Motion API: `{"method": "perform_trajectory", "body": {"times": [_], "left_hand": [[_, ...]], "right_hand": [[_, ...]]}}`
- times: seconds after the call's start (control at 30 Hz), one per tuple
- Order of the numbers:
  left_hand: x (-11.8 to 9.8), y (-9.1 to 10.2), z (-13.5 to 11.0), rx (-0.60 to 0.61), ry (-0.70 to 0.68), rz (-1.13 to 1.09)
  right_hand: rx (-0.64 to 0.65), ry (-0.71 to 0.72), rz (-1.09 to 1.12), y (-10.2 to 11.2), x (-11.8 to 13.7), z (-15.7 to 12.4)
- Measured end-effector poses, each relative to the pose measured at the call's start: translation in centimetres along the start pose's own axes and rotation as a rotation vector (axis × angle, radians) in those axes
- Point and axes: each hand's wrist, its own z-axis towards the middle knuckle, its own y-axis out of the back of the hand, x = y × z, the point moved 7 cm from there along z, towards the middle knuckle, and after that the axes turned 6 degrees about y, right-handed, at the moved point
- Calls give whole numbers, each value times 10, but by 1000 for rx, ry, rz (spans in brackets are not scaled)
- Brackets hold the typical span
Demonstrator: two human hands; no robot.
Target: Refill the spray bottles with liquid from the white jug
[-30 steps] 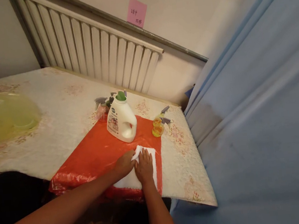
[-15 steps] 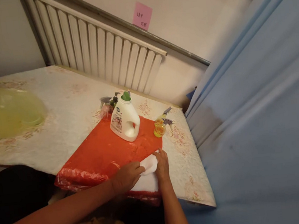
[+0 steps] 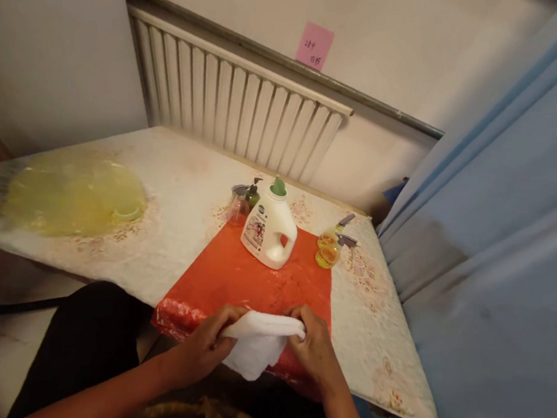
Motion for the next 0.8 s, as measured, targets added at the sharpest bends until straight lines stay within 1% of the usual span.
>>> {"method": "perform_trajectory", "body": {"times": [0.07,0.1,0.2,0.3,0.4,0.5,0.57,0.63,0.7,0.8], "left_hand": [[16,14,-8,-7,118,23],[22,23,-12,-25,149,48],[38,54,-17,-98,205,67],[54,85,-15,-159,247,56],[70,109,-10,-199,288,-26],[88,122,-2,-202,364,-180],[98,126,4,-195,419,-266],[107,129,11,-196,465,-320],[117,132,18,-205,504,-311],[132,137,28,-219,544,-219]], "right_hand": [[40,0,33,-16,12,9],[63,6,47,-23,17,14],[140,22,117,-46,29,33],[198,17,171,-65,38,53],[234,8,183,-82,40,75],[289,-48,209,-101,29,96],[349,-113,242,-115,16,108],[383,-135,243,-128,2,120],[412,-141,228,-138,-10,132],[451,-146,190,-151,-24,146]]}}
